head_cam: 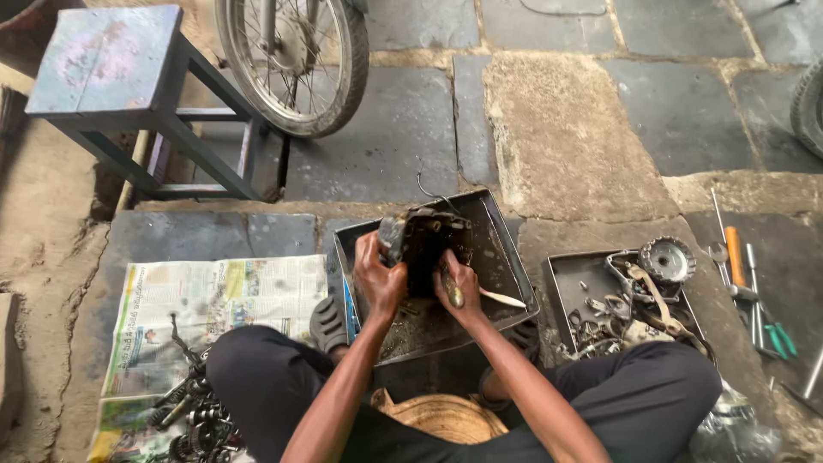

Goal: The person scrubs a motorcycle engine casing with a brush, then pours liquid from a bottle into the casing and continues scrubbing. The person also picks up and places small metal parts on a newspaper.

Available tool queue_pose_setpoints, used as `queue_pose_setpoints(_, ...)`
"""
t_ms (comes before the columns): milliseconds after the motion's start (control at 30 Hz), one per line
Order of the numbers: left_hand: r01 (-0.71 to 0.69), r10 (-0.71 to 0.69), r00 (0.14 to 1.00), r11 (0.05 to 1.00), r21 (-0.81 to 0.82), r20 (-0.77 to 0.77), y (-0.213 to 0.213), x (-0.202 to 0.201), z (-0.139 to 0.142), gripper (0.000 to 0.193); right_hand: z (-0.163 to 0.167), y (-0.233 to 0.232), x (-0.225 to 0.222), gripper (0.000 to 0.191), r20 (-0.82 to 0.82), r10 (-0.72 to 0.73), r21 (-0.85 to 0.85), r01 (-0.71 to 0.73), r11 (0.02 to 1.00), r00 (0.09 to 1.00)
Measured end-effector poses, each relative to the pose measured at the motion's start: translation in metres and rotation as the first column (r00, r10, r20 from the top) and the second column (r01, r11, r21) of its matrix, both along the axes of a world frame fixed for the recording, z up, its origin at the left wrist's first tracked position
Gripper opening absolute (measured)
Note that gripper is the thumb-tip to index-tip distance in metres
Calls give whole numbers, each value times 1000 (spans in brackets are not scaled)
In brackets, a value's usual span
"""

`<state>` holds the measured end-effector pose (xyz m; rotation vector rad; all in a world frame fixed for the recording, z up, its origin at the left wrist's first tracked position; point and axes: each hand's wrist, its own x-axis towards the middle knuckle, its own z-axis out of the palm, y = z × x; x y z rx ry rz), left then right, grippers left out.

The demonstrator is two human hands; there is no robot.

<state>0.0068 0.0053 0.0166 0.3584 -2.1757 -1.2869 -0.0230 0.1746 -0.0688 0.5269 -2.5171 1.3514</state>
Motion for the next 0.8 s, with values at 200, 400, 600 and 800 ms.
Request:
queue_pose_setpoints(200,88,-90,992,996,-31,-84,4,-9,13,54,13,48,-2,9,730,-2,-251,271,929,683)
queue_pose_setpoints(400,152,-205,965,945,-288,-162,2,-2,51,26,36,114,7,9,652,-95,-394,443,805,752)
queue_pose_setpoints(600,89,-244,922,889,-449,-299,-3,3,78,28,52,89,15,12,533,-104,-433,376,819,840)
queue_pose_setpoints(800,144,-329,898,847,-511,-292,8,5,71,26,57,56,12,8,197,-100,-421,176,890,975)
